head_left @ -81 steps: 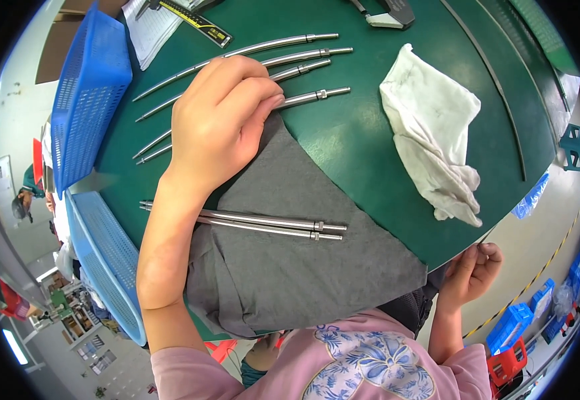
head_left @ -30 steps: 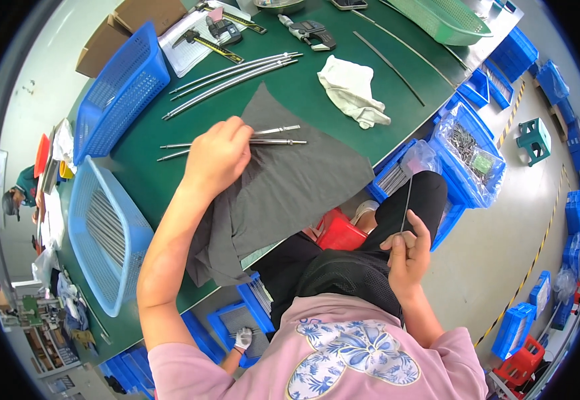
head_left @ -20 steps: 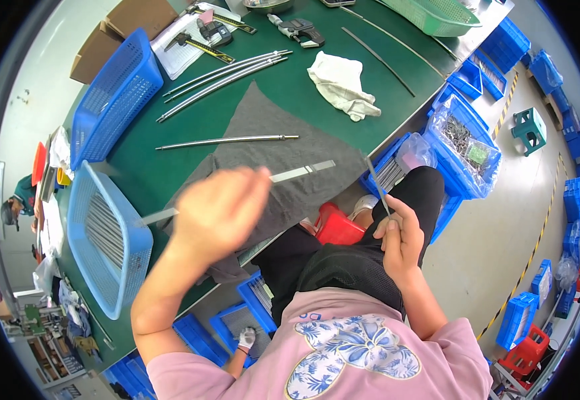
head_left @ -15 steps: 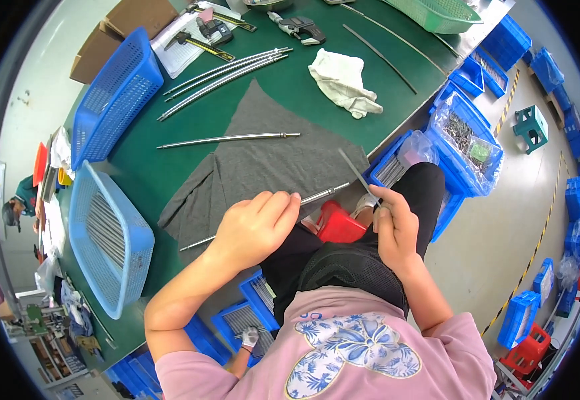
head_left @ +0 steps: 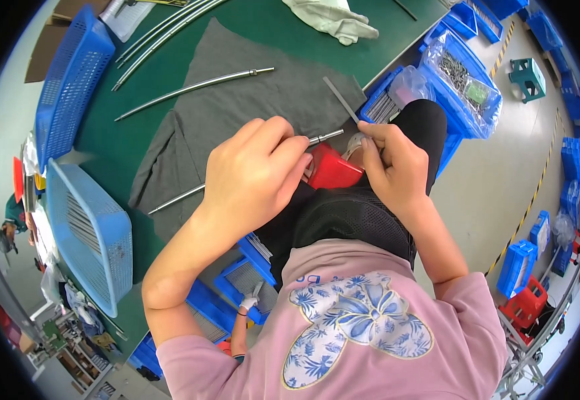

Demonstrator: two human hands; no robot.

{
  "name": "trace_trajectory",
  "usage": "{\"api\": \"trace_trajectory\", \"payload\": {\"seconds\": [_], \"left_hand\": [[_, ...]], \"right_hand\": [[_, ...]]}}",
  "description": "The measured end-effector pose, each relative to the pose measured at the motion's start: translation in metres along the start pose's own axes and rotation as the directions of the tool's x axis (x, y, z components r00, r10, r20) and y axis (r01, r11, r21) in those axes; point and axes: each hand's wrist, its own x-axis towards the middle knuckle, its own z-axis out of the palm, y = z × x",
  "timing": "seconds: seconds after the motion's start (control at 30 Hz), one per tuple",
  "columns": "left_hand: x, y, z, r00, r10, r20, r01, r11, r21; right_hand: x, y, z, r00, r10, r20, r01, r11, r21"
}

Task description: Filing a small metal component at the end of a long rod at a factory workbench.

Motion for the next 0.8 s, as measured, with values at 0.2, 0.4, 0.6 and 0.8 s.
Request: {"api": "trace_trajectory", "payload": {"seconds": [0.2,0.4,0.6,0.8], "left_hand": [[0.0,0.005,0.009,0.997,-0.059,-0.049,0.057,0.997,-0.056],[0.005,0.008,0.01,0.989,-0.139,-0.046,0.13,0.978,-0.16],[0.003,0.002,0.02,0.987,-0.152,-0.045,0.138,0.962,-0.235],[0.002,0.006,0.026,0.984,-0.164,-0.075,0.137,0.949,-0.283]], "right_hand": [[-0.01,0.003,0.004,0.999,-0.025,-0.045,0.026,0.999,0.025],[-0.016,0.007,0.006,1.0,0.012,-0.017,-0.01,0.993,0.118],[-0.009,0.006,0.002,1.0,0.025,0.009,-0.026,0.99,0.141],[-0.012,0.009,0.005,0.999,-0.026,-0.033,0.03,0.991,0.131]]}}
